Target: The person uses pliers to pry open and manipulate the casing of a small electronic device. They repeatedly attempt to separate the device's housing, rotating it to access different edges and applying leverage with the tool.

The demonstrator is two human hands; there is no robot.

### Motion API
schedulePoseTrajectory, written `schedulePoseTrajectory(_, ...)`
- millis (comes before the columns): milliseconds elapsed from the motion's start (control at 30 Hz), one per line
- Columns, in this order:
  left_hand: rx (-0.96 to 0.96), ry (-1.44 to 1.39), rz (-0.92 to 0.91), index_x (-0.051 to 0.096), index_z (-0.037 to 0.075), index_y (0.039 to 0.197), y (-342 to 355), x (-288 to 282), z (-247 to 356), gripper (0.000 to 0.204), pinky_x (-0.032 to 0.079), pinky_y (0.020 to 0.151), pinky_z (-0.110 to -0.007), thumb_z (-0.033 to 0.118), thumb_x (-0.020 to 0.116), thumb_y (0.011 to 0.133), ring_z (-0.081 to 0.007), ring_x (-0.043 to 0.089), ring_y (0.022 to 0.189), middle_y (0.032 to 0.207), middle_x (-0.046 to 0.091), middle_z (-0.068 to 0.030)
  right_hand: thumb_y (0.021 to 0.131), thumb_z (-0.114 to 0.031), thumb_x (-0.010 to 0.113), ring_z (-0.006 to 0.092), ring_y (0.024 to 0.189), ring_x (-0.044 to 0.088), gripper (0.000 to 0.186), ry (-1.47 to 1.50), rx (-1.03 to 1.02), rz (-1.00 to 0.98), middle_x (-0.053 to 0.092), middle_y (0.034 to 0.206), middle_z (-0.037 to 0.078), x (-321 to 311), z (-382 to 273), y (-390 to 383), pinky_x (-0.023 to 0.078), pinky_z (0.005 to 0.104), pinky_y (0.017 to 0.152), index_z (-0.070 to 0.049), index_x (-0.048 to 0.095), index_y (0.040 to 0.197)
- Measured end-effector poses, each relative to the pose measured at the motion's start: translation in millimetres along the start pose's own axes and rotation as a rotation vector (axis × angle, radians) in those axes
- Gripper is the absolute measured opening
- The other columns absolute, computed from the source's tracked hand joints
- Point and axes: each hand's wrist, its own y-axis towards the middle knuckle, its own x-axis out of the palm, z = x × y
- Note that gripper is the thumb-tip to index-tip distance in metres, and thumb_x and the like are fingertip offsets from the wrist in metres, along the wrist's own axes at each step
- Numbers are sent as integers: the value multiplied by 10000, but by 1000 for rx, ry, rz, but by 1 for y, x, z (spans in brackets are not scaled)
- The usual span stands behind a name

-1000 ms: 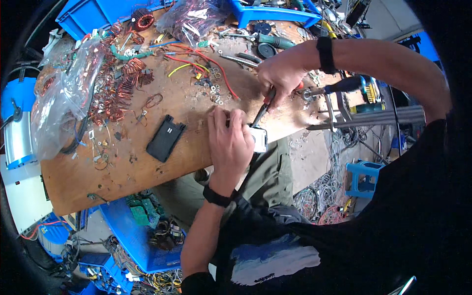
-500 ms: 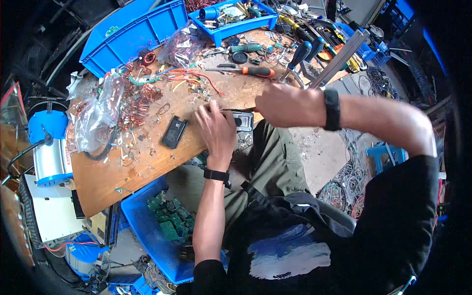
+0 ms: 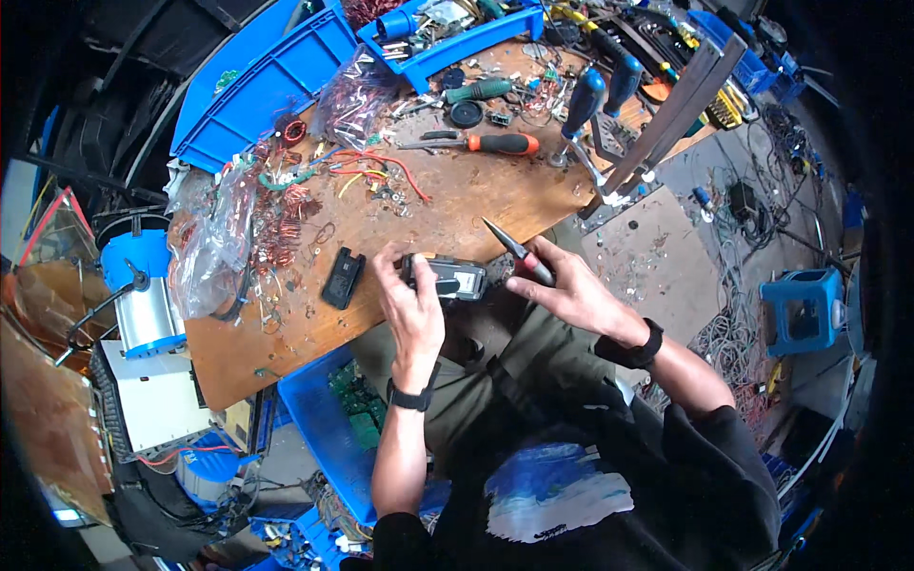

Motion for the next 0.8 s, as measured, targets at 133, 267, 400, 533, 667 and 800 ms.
schedulePoseTrajectory(133, -99, 47, -112, 515, -6, 1213, -8, -5, 37, 189, 462, 930, -349, 116, 509, 1068, -212, 567, 1007, 1112, 569, -120, 887, -275, 848, 80, 906, 570, 429, 339, -50, 14, 638, 952, 6, 22, 20, 12, 498, 276, 778, -21, 550, 1062)
schedulePoseTrajectory(267, -47, 145, -129, 554, -1, 1165, -17, 0, 47, 164, 471, 898, -325, 124, 528, 1062, -180, 567, 986, 1093, 578, -96, 925, -214, 807, 45, 814, 567, 310, 698, 72, -36, 620, 887, -20, 28, 9, 16, 481, 232, 697, -21, 590, 1034)
schedulePoseTrajectory(400, -105, -62, -89, 556, 14, 1232, -29, 11, 49, 206, 485, 911, -310, 97, 565, 1045, -145, 573, 1020, 1127, 591, -78, 944, -198, 785, 28, 742, 549, 243, 732, 114, 9, 594, 817, -42, 31, 20, 14, 461, 219, 644, -30, 610, 953)
schedulePoseTrajectory(533, -126, -124, -69, 525, 12, 1276, -36, 16, 37, 293, 486, 948, -328, 78, 630, 1011, -167, 586, 1055, 1179, 582, -86, 936, -199, 793, 27, 770, 552, 263, 801, 158, 14, 592, 794, -35, 33, 21, 11, 460, 221, 656, -37, 590, 892)
schedulePoseTrajectory(667, -80, -17, -57, 509, 5, 1250, -40, 18, 35, 326, 479, 954, -364, 133, 673, 1000, -212, 574, 1069, 1175, 539, -108, 932, -165, 791, 30, 844, 564, 257, 711, 25, 154, 638, 854, -19, 39, 26, 9, 484, 230, 738, -41, 574, 872)
schedulePoseTrajectory(800, -26, 64, 15, 527, 9, 1242, -47, 25, 34, 284, 447, 992, -337, 57, 645, 988, -184, 554, 1086, 1164, 533, -82, 916, -116, 795, 45, 904, 574, 232, 839, -30, 235, 685, 942, -3, 45, 22, 8, 499, 251, 831, -34, 579, 891)
